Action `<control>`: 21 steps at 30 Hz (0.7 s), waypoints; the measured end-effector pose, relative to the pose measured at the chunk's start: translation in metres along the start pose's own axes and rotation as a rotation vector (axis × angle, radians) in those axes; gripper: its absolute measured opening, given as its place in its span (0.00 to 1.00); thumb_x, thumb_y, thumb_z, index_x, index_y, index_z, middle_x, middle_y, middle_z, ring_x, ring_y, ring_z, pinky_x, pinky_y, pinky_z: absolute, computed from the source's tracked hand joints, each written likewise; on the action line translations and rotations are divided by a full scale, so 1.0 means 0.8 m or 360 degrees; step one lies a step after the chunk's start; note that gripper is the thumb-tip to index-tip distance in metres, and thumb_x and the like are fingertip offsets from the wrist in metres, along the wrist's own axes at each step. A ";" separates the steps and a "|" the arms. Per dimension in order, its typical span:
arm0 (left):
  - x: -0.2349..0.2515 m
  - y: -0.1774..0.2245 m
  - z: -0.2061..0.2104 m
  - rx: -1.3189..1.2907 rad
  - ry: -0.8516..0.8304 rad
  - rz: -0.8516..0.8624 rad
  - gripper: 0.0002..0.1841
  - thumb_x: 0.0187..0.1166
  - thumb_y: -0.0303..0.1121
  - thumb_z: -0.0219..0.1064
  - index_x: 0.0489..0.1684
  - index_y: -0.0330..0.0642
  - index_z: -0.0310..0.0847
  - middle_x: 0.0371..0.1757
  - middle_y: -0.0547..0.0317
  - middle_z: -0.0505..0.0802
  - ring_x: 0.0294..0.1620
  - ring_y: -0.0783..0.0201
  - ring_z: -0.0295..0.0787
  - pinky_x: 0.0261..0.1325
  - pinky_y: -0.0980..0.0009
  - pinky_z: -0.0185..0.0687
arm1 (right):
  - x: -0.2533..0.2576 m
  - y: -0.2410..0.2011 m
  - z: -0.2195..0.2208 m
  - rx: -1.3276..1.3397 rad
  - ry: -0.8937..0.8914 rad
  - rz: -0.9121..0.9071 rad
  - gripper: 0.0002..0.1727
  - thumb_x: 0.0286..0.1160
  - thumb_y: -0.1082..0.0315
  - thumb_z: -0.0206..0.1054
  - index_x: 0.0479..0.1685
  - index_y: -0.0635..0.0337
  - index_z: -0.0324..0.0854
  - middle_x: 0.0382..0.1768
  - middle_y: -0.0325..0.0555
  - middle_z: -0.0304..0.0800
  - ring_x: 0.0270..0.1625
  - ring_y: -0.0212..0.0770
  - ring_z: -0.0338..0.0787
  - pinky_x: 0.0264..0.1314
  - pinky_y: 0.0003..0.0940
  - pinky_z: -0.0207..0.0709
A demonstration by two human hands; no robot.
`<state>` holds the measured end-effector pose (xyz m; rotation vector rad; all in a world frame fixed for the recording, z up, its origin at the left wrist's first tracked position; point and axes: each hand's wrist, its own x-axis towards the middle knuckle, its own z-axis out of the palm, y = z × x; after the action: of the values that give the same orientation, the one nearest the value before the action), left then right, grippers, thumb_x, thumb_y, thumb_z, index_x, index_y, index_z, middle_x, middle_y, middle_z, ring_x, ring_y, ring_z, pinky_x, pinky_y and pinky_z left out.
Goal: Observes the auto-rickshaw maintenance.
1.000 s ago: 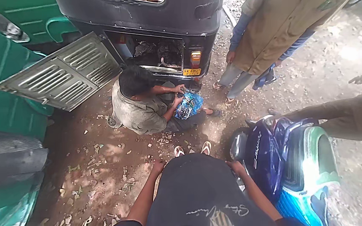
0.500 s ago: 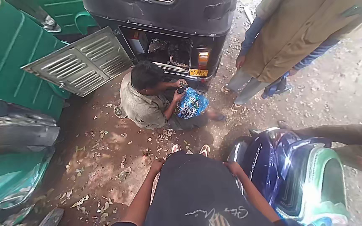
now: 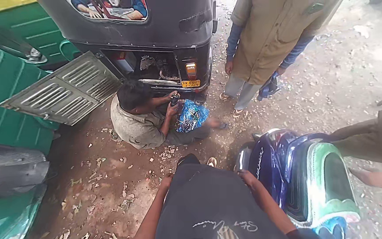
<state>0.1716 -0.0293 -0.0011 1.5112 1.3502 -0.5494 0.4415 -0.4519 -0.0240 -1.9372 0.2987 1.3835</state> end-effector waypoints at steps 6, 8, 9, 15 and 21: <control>0.015 0.088 0.004 0.0266 -0.0064 0.0090 0.22 0.90 0.44 0.60 0.70 0.37 0.83 0.66 0.36 0.90 0.71 0.41 0.85 0.76 0.39 0.74 | 0.006 -0.012 -0.035 -0.0498 0.0240 0.0139 0.27 0.79 0.40 0.67 0.52 0.56 0.90 0.51 0.57 0.93 0.58 0.55 0.91 0.65 0.61 0.79; 0.021 0.131 0.000 0.0304 -0.0020 0.0176 0.22 0.89 0.45 0.61 0.70 0.38 0.83 0.63 0.37 0.91 0.64 0.41 0.89 0.69 0.38 0.80 | 0.003 -0.053 -0.046 -0.0292 0.0405 0.0077 0.34 0.74 0.33 0.68 0.44 0.59 0.90 0.45 0.58 0.93 0.53 0.56 0.91 0.61 0.62 0.80; 0.021 0.158 -0.001 0.0283 -0.0013 0.0264 0.22 0.89 0.45 0.62 0.70 0.37 0.82 0.63 0.38 0.91 0.61 0.43 0.91 0.67 0.40 0.82 | 0.004 -0.078 -0.049 -0.0124 0.0493 0.0009 0.34 0.73 0.32 0.68 0.42 0.59 0.90 0.42 0.57 0.92 0.49 0.54 0.91 0.57 0.61 0.80; -0.026 0.402 0.051 0.0287 -0.0355 0.1104 0.44 0.67 0.53 0.77 0.86 0.46 0.67 0.79 0.51 0.82 0.69 0.56 0.88 0.67 0.54 0.89 | -0.001 -0.264 -0.068 0.1021 0.0032 -0.0463 0.32 0.85 0.42 0.61 0.75 0.58 0.78 0.62 0.52 0.90 0.62 0.43 0.90 0.67 0.47 0.84; -0.029 0.623 0.178 0.0518 -0.0807 0.1761 0.72 0.35 0.66 0.91 0.93 0.47 0.58 0.94 0.45 0.60 0.92 0.49 0.58 0.88 0.49 0.66 | -0.027 -0.403 -0.114 0.1260 -0.0526 -0.0814 0.20 0.81 0.61 0.65 0.68 0.58 0.78 0.49 0.43 0.91 0.49 0.35 0.90 0.57 0.39 0.85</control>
<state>0.6634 -0.1059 0.1443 1.9235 -0.0584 -0.3747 0.6811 -0.2887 0.1460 -1.0169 0.1396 0.9995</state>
